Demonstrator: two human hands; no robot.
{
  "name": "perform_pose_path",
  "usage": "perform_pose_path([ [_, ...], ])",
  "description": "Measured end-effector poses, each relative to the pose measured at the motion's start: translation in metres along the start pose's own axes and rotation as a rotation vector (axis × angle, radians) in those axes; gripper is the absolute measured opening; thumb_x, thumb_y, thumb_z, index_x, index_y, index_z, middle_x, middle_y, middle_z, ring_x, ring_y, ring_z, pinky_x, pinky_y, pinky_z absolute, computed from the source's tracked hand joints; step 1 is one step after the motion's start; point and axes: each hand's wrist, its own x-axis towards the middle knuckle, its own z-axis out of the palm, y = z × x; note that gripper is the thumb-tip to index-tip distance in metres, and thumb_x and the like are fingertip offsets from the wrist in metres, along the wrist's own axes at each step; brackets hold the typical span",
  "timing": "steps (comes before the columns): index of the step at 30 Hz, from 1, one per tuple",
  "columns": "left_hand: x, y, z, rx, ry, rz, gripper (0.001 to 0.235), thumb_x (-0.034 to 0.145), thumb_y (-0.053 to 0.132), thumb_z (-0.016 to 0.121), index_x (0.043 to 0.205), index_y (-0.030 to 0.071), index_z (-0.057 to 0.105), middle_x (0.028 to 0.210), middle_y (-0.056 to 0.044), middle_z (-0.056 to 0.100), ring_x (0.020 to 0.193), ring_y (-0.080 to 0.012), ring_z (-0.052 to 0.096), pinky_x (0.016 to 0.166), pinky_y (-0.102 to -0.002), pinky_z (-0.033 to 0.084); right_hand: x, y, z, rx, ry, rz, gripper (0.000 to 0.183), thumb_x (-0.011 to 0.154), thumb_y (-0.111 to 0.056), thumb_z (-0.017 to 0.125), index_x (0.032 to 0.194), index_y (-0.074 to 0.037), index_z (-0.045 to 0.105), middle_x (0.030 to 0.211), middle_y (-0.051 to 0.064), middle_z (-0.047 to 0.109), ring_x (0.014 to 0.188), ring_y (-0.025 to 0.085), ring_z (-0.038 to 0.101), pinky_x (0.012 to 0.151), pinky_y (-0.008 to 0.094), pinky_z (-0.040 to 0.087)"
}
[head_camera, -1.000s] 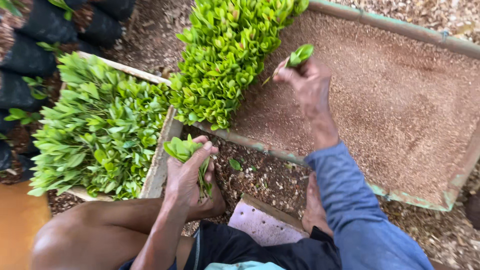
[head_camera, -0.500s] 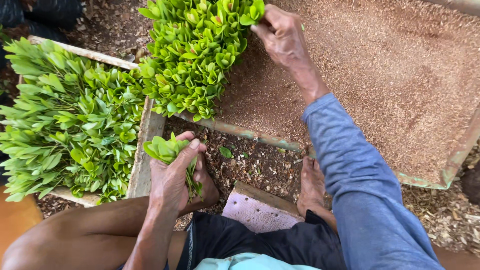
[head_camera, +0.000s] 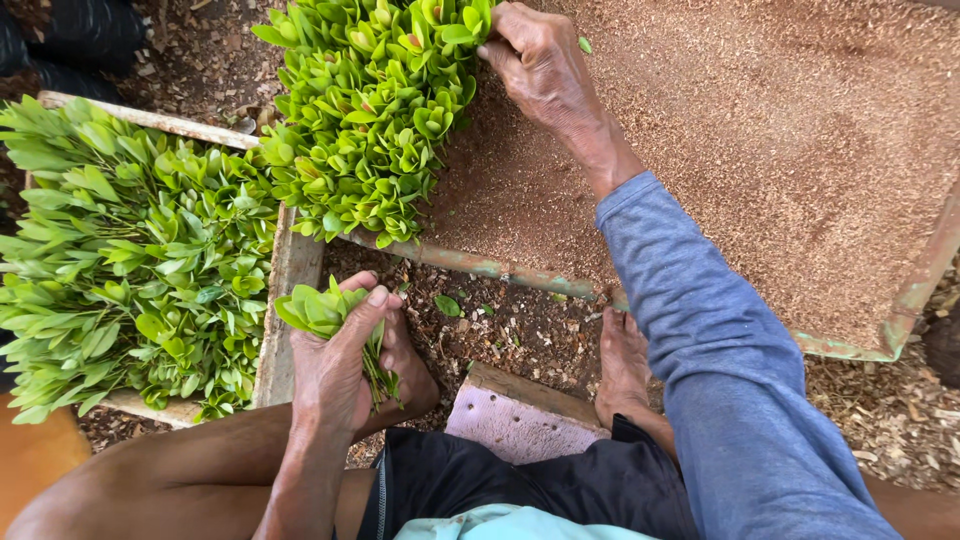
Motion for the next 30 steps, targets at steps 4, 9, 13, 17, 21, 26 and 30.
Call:
perform_pose_path([
  [4,0.0,-0.004,0.0,-0.053,0.032,-0.034,0.03,0.081,0.007,0.07,0.109,0.004,0.062,0.08,-0.015,0.07,0.05,-0.0123,0.058,0.03,-0.021,0.034,0.001,-0.004,-0.001,0.036,0.011,0.007,0.004,0.093,0.009,0.065,0.094,0.005,0.064,0.088,0.011,0.065,0.077,0.021,0.063,0.066,0.031,0.051],
  [9,0.004,-0.007,-0.001,-0.035,0.022,0.013,0.028,0.081,0.007,0.071,0.107,0.002,0.064,0.078,-0.016,0.071,0.05,-0.014,0.06,0.031,-0.023,0.038,-0.001,0.004,0.004,-0.018,0.033,-0.011,0.005,0.094,0.006,0.067,0.095,0.003,0.063,0.085,0.009,0.063,0.075,0.021,0.062,0.064,0.033,0.051],
  [13,0.004,-0.009,0.0,-0.089,0.003,-0.004,0.03,0.081,0.006,0.069,0.11,0.001,0.06,0.076,-0.017,0.068,0.04,-0.0139,0.051,0.029,-0.024,0.036,0.0,0.003,0.004,0.009,0.048,-0.026,0.004,0.095,0.005,0.067,0.095,0.003,0.063,0.085,0.01,0.063,0.075,0.021,0.061,0.063,0.033,0.05],
  [17,0.005,-0.011,-0.002,-0.078,0.005,-0.013,0.03,0.081,0.007,0.069,0.109,0.001,0.061,0.077,-0.017,0.069,0.041,-0.0139,0.052,0.029,-0.023,0.035,-0.002,0.005,0.008,-0.011,0.029,-0.017,0.007,0.094,0.006,0.068,0.099,0.004,0.064,0.091,0.012,0.066,0.08,0.022,0.065,0.069,0.031,0.055],
  [21,0.003,-0.007,0.0,-0.059,-0.017,-0.012,0.033,0.081,0.004,0.068,0.112,-0.001,0.057,0.076,-0.017,0.066,0.043,-0.0128,0.049,0.03,-0.023,0.036,0.002,-0.001,0.008,-0.01,-0.008,0.008,0.008,0.094,0.008,0.062,0.1,0.003,0.063,0.093,0.013,0.068,0.081,0.023,0.068,0.071,0.033,0.059],
  [26,0.002,-0.006,-0.001,-0.08,-0.016,-0.074,0.035,0.08,0.006,0.069,0.113,0.004,0.058,0.08,-0.016,0.066,0.046,-0.0134,0.047,0.031,-0.023,0.035,-0.001,0.004,0.012,-0.038,-0.065,0.045,0.01,0.091,0.009,0.058,0.089,-0.001,0.056,0.08,0.007,0.062,0.064,0.018,0.057,0.054,0.031,0.048],
  [30,0.001,-0.005,-0.004,-0.071,-0.032,-0.063,0.036,0.08,0.007,0.069,0.114,0.004,0.057,0.081,-0.016,0.065,0.047,-0.0141,0.048,0.032,-0.023,0.034,-0.008,0.014,0.02,-0.066,-0.079,0.075,0.014,0.091,0.009,0.061,0.088,-0.003,0.054,0.077,0.006,0.061,0.057,0.013,0.053,0.047,0.025,0.046],
])
